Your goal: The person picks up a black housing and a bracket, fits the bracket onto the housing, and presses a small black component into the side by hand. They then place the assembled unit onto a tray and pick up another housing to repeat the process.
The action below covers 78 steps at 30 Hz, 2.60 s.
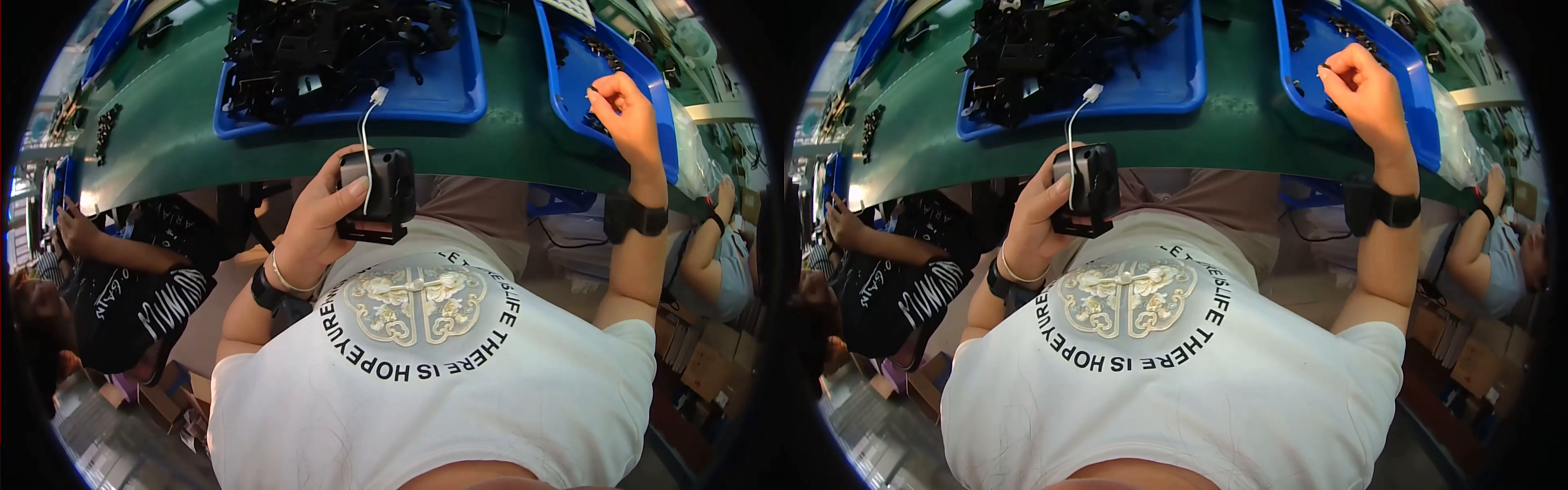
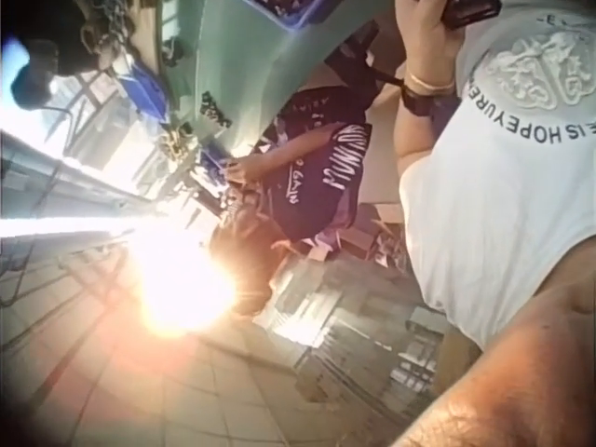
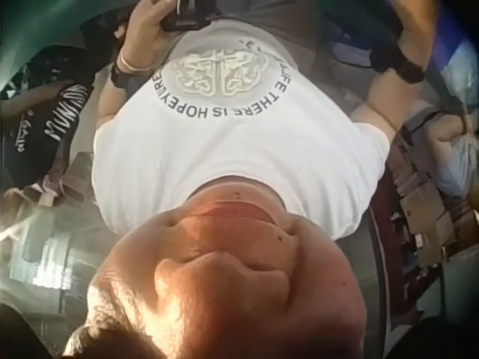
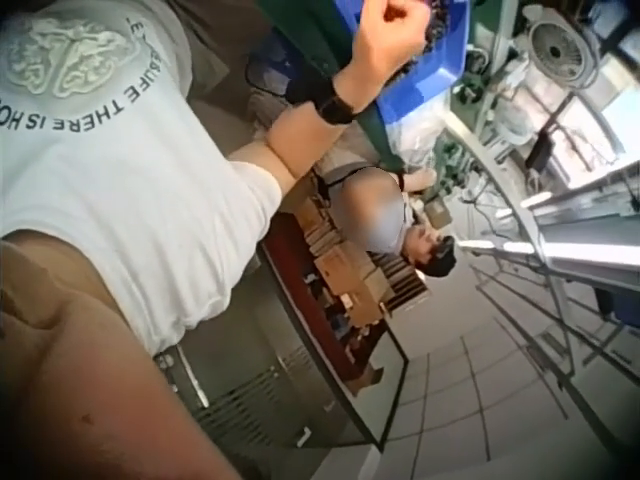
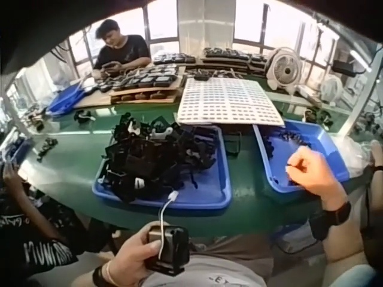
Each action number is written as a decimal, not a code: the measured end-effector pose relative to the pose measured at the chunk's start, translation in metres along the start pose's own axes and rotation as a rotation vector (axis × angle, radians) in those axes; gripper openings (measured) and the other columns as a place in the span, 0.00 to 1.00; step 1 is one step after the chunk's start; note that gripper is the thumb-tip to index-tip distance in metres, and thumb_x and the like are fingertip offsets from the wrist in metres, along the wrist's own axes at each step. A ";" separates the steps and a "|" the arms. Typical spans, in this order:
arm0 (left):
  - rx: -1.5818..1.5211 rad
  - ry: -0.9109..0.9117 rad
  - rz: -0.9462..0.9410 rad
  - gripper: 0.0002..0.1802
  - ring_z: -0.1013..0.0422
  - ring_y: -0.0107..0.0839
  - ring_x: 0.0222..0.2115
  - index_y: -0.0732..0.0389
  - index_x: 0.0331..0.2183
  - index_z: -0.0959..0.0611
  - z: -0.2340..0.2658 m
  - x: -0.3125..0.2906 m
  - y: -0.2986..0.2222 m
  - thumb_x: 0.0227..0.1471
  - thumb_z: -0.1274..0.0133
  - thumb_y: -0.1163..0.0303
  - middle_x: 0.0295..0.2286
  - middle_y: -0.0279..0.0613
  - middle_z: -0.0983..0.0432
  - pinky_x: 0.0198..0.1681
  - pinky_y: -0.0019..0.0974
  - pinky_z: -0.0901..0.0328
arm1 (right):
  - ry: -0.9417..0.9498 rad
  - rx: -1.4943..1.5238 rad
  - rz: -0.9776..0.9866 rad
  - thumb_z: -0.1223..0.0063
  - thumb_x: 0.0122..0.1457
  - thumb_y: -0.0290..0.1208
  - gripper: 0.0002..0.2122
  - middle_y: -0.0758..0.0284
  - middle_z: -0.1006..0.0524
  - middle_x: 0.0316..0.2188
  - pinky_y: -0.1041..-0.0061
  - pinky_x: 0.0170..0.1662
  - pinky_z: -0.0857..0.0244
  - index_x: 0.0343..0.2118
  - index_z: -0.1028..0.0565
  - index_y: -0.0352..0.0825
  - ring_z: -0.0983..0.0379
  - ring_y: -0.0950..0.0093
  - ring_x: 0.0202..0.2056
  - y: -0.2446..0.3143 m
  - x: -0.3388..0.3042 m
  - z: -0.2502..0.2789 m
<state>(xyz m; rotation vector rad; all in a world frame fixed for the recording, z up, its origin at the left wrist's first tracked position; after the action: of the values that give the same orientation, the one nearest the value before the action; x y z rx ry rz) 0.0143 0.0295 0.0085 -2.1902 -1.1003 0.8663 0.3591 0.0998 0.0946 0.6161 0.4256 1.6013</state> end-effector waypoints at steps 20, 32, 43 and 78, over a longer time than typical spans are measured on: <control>0.179 -0.071 -0.134 0.28 0.29 0.31 0.39 0.63 0.51 0.39 -0.003 -0.004 -0.017 0.50 0.47 0.69 0.40 0.44 0.31 0.40 0.36 0.29 | 0.095 0.602 0.551 0.35 0.42 0.22 0.13 0.63 0.26 0.28 0.83 0.29 0.36 0.33 0.26 0.30 0.30 0.75 0.27 0.160 -0.054 -0.127; 0.310 -0.039 -0.217 0.28 0.31 0.26 0.38 0.62 0.49 0.38 -0.006 -0.003 -0.022 0.49 0.45 0.72 0.39 0.43 0.32 0.40 0.30 0.30 | 0.059 0.633 0.488 0.36 0.44 0.24 0.12 0.63 0.26 0.28 0.83 0.27 0.38 0.32 0.26 0.29 0.31 0.77 0.26 0.152 -0.059 -0.132; 0.401 0.013 -0.336 0.29 0.32 0.26 0.39 0.61 0.50 0.40 -0.019 -0.012 -0.025 0.48 0.46 0.77 0.39 0.41 0.34 0.41 0.30 0.31 | 0.056 0.486 0.449 0.40 0.50 0.30 0.11 0.65 0.28 0.22 0.82 0.23 0.41 0.27 0.28 0.28 0.34 0.77 0.22 0.154 -0.063 -0.132; 0.030 -0.041 -0.105 0.28 0.29 0.31 0.38 0.62 0.49 0.40 -0.014 -0.002 -0.013 0.48 0.46 0.75 0.39 0.45 0.33 0.41 0.37 0.28 | 0.073 0.629 0.322 0.48 0.57 0.29 0.07 0.71 0.28 0.23 0.84 0.25 0.42 0.32 0.28 0.30 0.35 0.83 0.23 0.153 -0.057 -0.130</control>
<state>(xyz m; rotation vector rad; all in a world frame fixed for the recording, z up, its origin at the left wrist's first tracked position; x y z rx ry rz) 0.0175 0.0326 0.0273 -2.0795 -1.2026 0.8789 0.1614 0.0345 0.0764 1.1476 0.9396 1.7983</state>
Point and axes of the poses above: each hand's wrist, its own x-axis towards the middle knuckle, its own z-axis out of the back of the hand, y = z × x, the point moved 8 cm from there along x, towards the middle knuckle
